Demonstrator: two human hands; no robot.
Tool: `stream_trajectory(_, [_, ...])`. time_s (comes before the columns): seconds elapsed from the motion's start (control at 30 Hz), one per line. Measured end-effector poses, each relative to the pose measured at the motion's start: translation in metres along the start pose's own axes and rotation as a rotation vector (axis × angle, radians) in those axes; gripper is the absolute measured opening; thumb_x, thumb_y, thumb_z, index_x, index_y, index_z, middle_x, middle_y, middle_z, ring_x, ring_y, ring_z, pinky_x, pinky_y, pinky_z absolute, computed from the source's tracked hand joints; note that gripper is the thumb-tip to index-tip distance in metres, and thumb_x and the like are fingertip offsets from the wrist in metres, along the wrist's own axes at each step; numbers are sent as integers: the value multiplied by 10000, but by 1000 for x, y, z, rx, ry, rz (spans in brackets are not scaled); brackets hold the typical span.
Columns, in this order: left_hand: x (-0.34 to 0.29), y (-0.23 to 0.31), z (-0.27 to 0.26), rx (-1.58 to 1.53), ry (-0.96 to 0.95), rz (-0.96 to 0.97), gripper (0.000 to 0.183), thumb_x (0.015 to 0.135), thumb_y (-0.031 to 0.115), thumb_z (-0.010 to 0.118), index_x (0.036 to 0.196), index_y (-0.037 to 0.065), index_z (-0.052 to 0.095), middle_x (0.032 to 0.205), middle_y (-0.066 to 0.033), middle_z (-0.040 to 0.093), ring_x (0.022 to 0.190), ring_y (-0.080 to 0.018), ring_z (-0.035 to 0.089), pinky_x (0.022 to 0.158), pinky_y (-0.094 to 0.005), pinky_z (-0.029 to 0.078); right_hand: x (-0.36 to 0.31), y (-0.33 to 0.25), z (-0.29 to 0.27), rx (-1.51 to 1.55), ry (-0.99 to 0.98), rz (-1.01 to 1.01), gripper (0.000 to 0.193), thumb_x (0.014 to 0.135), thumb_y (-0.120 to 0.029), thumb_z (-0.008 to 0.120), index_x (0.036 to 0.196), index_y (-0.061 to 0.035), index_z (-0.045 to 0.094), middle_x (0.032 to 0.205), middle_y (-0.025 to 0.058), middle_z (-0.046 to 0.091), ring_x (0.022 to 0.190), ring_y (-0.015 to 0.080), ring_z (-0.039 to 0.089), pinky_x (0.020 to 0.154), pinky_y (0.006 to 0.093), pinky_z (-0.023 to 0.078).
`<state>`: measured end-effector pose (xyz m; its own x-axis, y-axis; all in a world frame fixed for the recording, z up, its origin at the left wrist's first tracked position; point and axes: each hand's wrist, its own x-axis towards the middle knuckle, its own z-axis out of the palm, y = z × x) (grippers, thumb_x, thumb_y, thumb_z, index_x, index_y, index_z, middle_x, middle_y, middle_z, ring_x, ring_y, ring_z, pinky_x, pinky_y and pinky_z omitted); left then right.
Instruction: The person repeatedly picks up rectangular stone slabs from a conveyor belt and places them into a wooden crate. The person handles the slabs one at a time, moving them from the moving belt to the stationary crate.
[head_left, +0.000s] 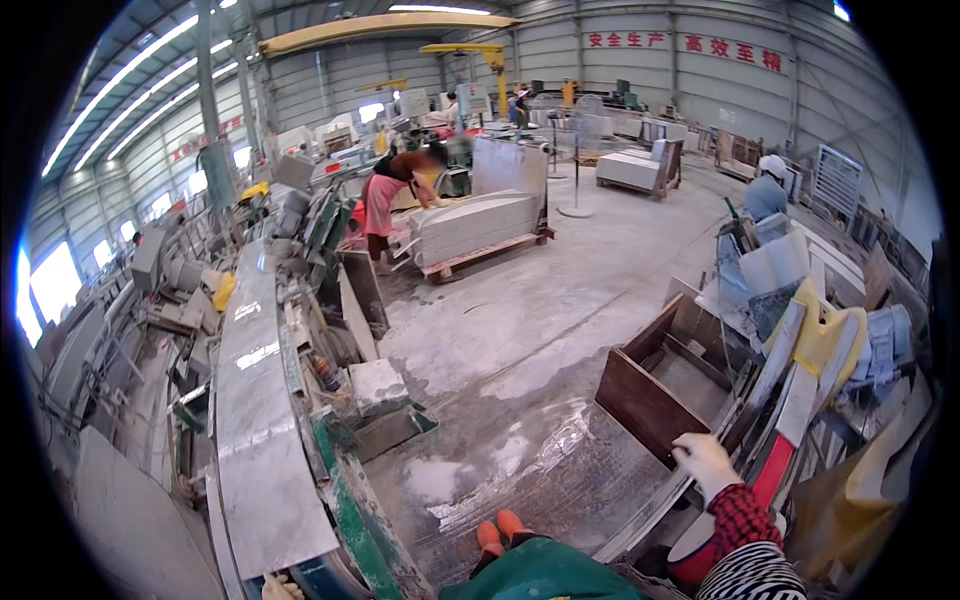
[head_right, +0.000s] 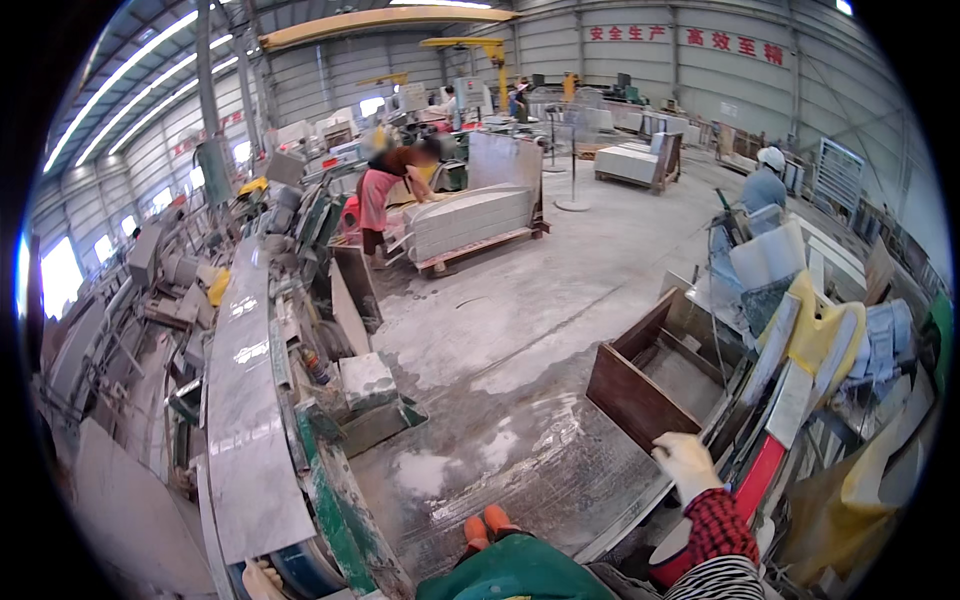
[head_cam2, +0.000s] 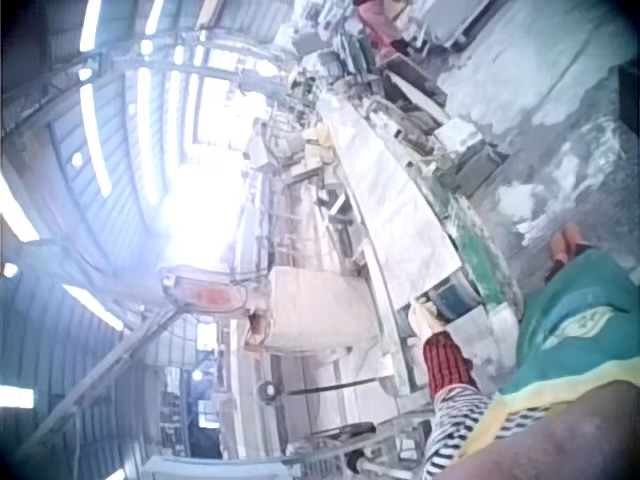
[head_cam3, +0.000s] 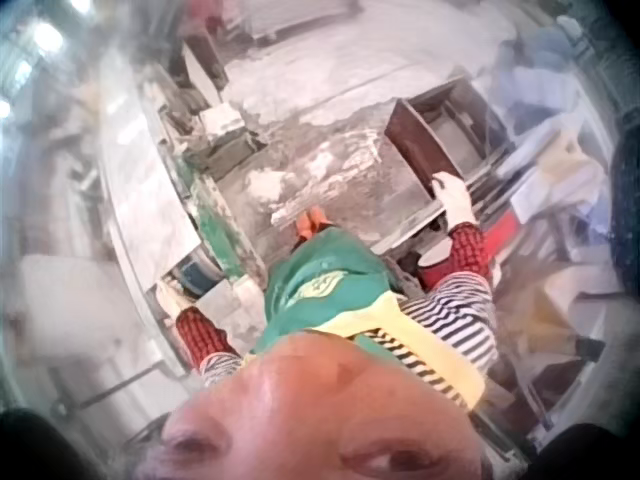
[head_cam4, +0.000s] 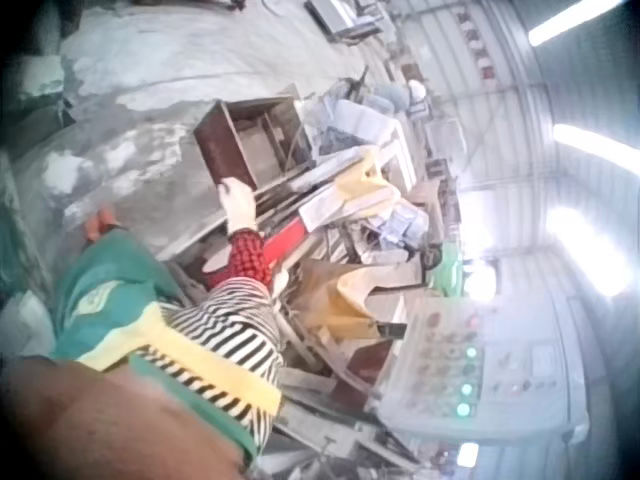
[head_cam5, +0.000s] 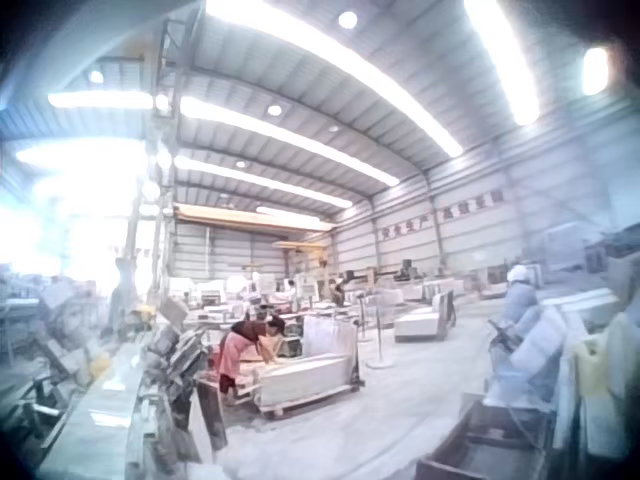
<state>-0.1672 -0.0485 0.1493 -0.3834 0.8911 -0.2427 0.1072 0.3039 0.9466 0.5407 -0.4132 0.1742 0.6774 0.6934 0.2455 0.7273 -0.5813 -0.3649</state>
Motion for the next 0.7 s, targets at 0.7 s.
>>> stream_trajectory(0.7, [-60,0,204,759,-553,1227,177,874,53,656,1035,50,730,897,-162,614,896,-388,566,793,-464,476,-109,176,-33,-449,521,566,513,931,-115,672,1411,8,538,1458,266,533,1386,421,477,1202,483,357])
